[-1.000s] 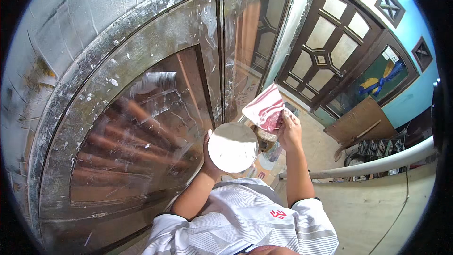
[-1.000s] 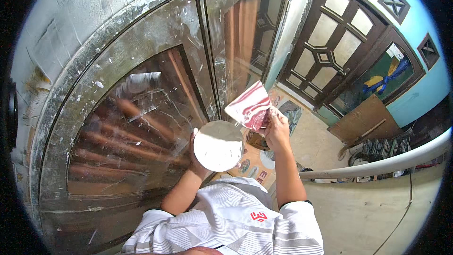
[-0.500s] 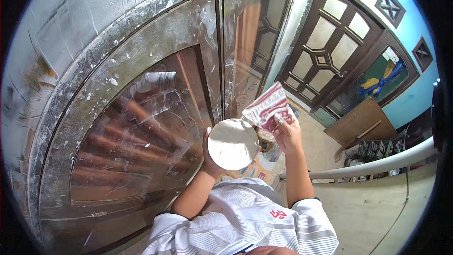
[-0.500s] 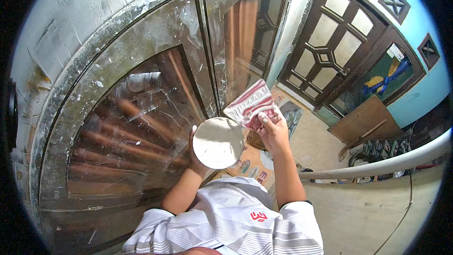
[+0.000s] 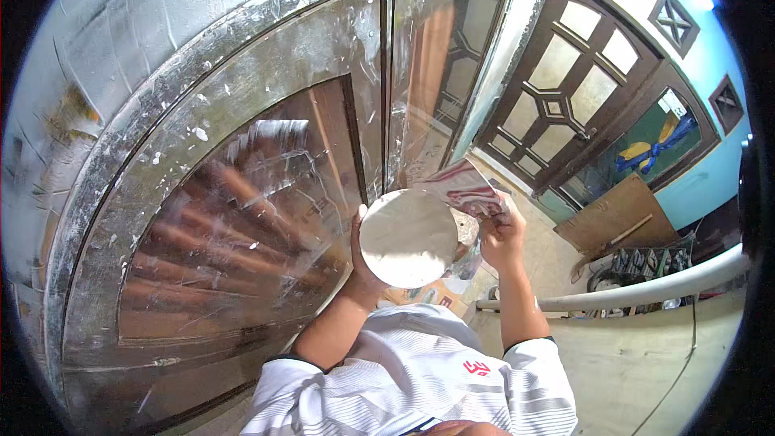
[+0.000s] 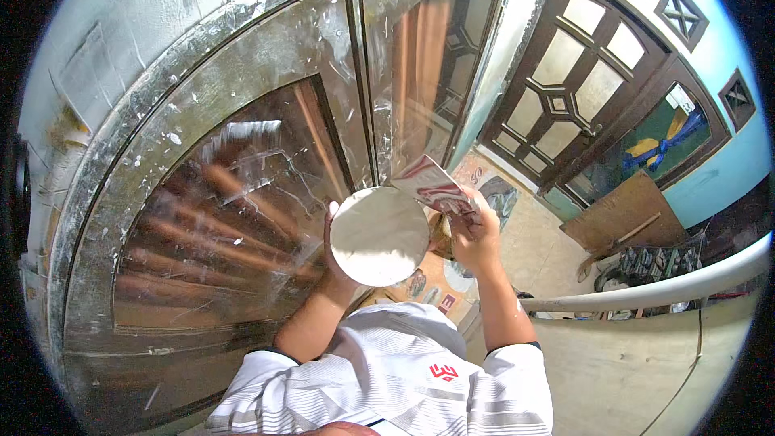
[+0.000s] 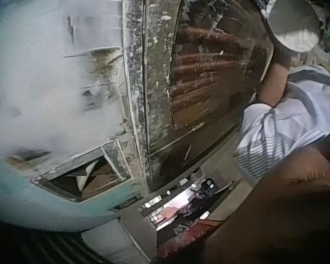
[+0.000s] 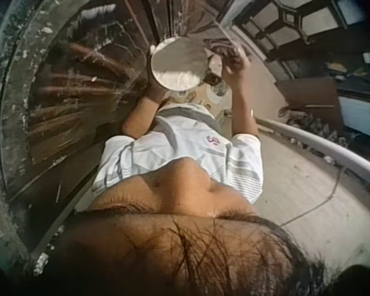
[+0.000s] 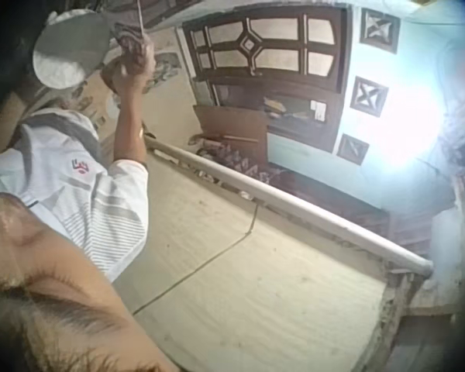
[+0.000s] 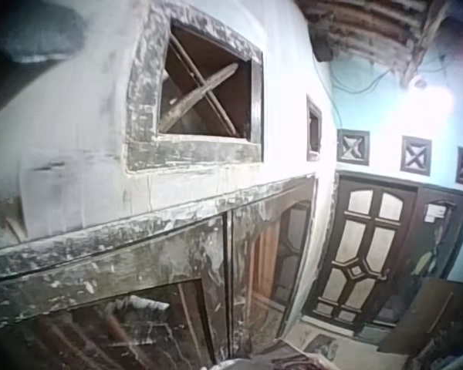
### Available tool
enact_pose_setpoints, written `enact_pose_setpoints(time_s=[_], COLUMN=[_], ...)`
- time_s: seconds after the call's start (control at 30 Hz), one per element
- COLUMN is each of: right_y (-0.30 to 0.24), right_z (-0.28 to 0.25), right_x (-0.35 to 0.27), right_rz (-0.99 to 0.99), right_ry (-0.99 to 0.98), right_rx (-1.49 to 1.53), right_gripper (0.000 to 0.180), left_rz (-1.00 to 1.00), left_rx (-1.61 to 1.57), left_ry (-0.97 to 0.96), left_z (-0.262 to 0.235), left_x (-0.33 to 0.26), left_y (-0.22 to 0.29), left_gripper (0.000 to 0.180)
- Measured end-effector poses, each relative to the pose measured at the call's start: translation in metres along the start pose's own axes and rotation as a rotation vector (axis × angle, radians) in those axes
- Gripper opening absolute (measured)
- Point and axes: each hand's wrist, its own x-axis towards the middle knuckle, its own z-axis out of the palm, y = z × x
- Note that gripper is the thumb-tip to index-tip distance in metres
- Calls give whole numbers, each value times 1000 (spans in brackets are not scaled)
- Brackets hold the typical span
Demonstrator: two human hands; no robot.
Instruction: The person applies and smooths putty onto a wall using a handheld scraper, taking the material from a bowl.
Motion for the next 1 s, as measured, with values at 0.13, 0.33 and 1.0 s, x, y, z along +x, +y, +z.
enact_pose_setpoints(time_s=[0.13, 0.33, 1.0], right_y=[6, 24, 12], right_z=[5, -5, -20], right_x=[-2, 2, -8], right_rz=[35, -50, -149], right_ry=[-12, -215, -81], right_rx=[-54, -360, -284], right_gripper=[42, 38, 40], left_rz=[-3, -94, -75], left_rx=[-111, -136, -45], left_ry=[39, -28, 58], left_z=[-3, 9, -2], left_x=[0, 3, 2], left_y=[1, 7, -4], left_gripper=[88, 88, 89])
